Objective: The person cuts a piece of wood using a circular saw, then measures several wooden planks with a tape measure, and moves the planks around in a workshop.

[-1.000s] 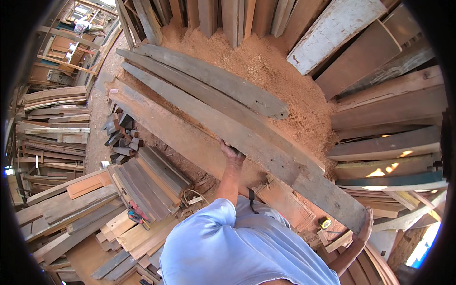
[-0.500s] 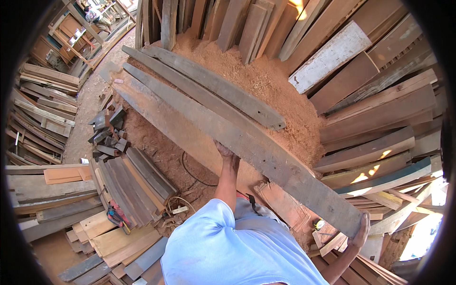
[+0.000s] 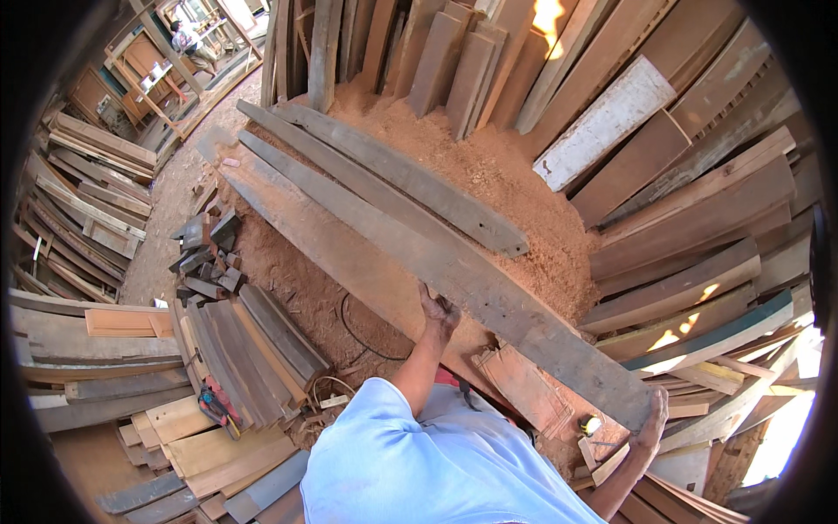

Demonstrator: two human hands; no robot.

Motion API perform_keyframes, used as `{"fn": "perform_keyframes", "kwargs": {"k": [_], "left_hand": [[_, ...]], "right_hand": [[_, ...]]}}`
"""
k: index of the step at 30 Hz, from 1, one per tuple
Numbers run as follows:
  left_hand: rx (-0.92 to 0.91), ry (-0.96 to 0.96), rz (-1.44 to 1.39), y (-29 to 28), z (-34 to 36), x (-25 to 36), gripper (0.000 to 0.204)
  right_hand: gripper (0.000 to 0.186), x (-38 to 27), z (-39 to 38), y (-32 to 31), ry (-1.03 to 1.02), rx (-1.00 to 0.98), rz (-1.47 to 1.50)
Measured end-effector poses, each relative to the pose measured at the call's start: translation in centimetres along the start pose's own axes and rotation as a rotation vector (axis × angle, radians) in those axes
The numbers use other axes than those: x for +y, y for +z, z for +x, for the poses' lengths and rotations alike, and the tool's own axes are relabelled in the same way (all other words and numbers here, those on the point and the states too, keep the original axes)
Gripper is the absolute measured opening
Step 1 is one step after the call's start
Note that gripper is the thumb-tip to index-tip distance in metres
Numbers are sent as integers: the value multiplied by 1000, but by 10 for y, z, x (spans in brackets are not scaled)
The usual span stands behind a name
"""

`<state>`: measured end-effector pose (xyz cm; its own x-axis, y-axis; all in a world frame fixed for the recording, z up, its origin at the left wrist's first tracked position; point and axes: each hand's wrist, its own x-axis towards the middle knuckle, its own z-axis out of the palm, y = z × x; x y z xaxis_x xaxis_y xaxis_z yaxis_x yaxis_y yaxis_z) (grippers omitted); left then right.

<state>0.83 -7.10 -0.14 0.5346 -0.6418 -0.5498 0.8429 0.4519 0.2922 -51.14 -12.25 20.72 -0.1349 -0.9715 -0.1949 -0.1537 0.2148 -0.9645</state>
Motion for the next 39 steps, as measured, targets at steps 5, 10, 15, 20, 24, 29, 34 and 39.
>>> {"fn": "perform_keyframes", "kwargs": {"k": [5,10,15,20,24,29,34,39], "left_hand": [[-205,-132,-25,5,-30,-51,100],[-421,-265,-334,-11,-11,-78,102],[-524,-230,-369,11,-18,-51,94],[-566,-605,-1047,95,-15,11,95],[-1004,-97,-268,148,-21,59,87],[-719,20,-425,175,-11,82,79],[-778,-106,-521,222,-68,148,75],[-677,-132,-587,256,-81,249,83]], "right_hand": [[46,12,6,1,-15,49,0],[31,-23,-11,29,-29,-7,-37],[43,-65,-10,12,-86,-218,83],[61,-132,-43,57,-489,-484,515],[72,-71,-56,171,-448,-371,852],[88,-78,-19,260,-455,-325,867],[89,-126,-28,301,-832,-282,812],[86,-272,-104,419,-868,6,1071]]}}
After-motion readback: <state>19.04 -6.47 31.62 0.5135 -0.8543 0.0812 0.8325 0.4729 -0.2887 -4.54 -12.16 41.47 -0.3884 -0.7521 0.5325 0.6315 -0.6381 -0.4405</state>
